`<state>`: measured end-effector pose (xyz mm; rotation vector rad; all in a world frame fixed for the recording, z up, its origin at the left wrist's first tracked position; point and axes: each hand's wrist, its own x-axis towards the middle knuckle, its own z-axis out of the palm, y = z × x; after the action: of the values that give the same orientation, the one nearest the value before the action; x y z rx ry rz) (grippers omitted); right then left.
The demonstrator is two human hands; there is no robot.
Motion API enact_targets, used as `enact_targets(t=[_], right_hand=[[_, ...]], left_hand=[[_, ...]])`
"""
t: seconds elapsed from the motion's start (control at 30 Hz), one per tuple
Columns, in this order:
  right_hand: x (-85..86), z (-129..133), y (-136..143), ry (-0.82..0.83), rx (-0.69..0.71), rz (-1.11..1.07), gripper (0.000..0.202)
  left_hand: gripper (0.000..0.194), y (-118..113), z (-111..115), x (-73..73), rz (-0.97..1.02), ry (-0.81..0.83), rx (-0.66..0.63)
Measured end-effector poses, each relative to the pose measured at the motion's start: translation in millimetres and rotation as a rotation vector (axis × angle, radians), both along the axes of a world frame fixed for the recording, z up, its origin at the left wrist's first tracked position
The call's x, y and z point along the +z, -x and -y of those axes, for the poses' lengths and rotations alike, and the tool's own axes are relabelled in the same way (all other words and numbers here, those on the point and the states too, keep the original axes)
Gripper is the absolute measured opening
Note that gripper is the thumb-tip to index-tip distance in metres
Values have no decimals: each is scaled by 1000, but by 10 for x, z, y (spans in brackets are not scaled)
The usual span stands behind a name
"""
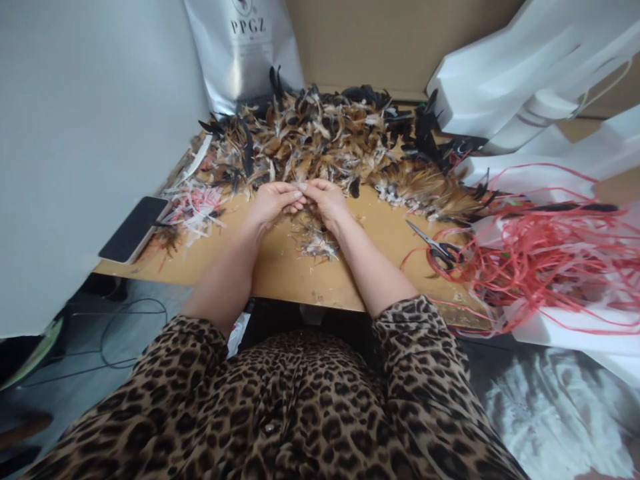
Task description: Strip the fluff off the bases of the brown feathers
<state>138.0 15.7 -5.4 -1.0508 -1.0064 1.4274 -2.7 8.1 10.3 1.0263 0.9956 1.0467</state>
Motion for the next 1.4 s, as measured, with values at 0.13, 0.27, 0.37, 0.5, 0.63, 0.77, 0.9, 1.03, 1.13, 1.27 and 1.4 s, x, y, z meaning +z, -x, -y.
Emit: enact_targets(t=[0.13, 0.27, 0.37, 0.5, 0.63, 0.77, 0.9, 1.03, 1.13, 1.27, 1.4], right_hand=[[5, -27, -90, -119, -74, 111, 33], [3, -38, -168, -327, -103, 394, 14], [-7, -17, -172, -479, -57, 606, 8], [-28, 27, -141, -621, -22, 870, 12], [-34, 36, -99, -693, -8, 1060, 20], [23, 15, 9, -743, 25, 1268, 25], [93, -19, 195, -775, 95, 1488, 32], [136, -74, 346, -787, 140, 1583, 36], [191, -93, 356, -764, 168, 1584, 31], [254, -101, 225, -687, 87, 1352, 15], [218, -145, 73, -441, 26, 725, 10]], left_hand=[[11, 97, -62, 36, 137, -50, 147], [9, 203, -128, 51, 253, -41, 273], [8, 233, -134, 68, 282, -22, 287], [9, 234, -121, 91, 267, 8, 312], [12, 235, -129, 72, 278, 2, 305], [14, 239, -141, 28, 300, -1, 291], [11, 248, -148, -2, 286, -23, 276], [9, 257, -142, -1, 259, -48, 274], [9, 267, -133, 10, 253, -65, 276], [13, 288, -146, 7, 274, -60, 313], [15, 293, -176, -24, 294, -68, 314]])
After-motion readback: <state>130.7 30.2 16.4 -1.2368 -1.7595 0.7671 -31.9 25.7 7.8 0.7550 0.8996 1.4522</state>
